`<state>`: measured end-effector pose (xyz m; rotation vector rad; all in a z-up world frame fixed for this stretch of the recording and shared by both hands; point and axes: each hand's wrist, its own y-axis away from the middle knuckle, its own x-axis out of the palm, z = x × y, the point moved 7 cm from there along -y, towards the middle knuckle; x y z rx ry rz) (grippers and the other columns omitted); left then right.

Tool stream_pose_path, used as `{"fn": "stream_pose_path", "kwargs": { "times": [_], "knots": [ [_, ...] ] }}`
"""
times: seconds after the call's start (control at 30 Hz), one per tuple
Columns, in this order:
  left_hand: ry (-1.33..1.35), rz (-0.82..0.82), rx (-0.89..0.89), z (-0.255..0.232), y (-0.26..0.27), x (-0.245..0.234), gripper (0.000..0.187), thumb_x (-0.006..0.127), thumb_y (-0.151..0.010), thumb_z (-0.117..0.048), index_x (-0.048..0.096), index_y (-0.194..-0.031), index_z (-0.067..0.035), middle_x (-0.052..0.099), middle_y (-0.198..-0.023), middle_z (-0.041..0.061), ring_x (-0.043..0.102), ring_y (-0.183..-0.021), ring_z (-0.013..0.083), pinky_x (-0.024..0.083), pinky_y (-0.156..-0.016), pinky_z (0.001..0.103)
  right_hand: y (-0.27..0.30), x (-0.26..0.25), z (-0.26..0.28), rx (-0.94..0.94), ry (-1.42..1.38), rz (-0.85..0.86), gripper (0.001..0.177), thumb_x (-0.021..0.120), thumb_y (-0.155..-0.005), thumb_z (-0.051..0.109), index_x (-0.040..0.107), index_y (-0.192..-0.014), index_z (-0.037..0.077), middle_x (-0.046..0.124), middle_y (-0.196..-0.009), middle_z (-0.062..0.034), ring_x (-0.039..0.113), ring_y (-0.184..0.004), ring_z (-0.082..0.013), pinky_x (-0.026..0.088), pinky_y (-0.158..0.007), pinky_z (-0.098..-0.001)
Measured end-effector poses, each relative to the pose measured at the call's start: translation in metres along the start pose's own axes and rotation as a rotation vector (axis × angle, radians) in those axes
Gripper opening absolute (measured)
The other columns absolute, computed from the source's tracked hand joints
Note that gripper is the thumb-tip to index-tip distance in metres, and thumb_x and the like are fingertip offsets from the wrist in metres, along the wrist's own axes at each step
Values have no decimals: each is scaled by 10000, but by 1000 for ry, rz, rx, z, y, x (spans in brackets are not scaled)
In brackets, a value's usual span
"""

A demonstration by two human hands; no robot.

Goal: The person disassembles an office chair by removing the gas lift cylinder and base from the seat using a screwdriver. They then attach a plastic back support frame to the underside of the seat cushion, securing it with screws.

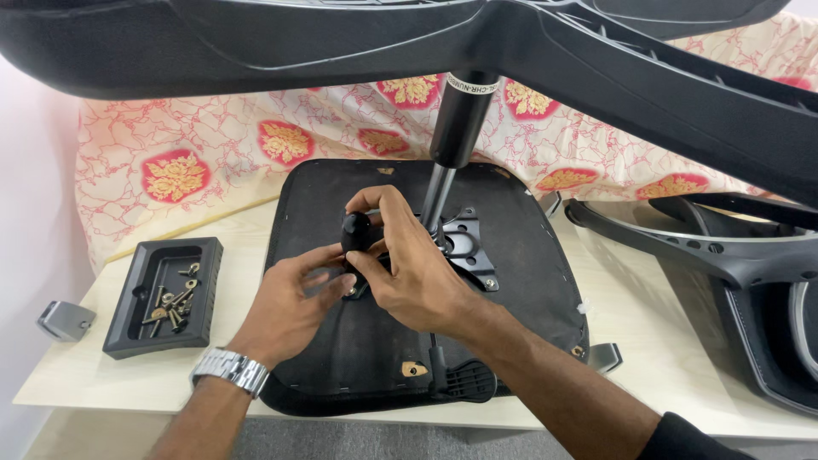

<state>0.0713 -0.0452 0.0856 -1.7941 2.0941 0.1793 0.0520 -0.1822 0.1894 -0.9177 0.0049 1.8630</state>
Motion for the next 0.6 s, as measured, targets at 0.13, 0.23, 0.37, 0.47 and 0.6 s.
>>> {"fn": "stream_pose_path", "kwargs": {
  "times": [0.13,0.23,0.37,0.47,0.6],
  "knots": [
    [-41,-17,-12,-19,-6,1,234,714,-890,-197,721,-1093,-79,797,-927,91,769,-879,164,593,-807,324,-1,4,-1,66,21,-39,368,627,-977,113,445,-1287,34,553,-1128,-124,644,-996,-211,590,-837,-367],
    [-80,-41,-98,-21,-6,-1,210,769,-866,-204,705,-991,-48,782,-820,117,722,-762,207,577,-717,363,-3,1,0,63,13,-136,380,711,-950,206,530,-1242,45,521,-1149,-106,634,-1012,-171,633,-818,-327],
    [-205,-32,-22,-29,-11,0,327,827,-804,-245,632,-979,-48,761,-853,78,739,-787,184,586,-746,338,-5,-4,-6,142,72,-203,390,803,-880,254,602,-1157,68,581,-1042,-104,632,-912,-191,605,-743,-329],
    [-100,-32,129,-38,-11,-3,336,806,-804,-185,623,-1062,-72,748,-964,86,713,-914,188,555,-806,362,-5,-6,-6,74,-37,-186,435,768,-890,232,540,-1225,73,635,-1081,-60,659,-998,-178,582,-828,-343],
    [-2,-11,178,-41,-12,-8,297,739,-887,-166,645,-1157,-85,762,-1041,83,715,-1041,183,529,-920,367,-6,-7,0,-41,-20,-109,335,674,-973,191,581,-1276,85,666,-1209,-33,634,-1162,-184,541,-952,-366]
  ]
}}
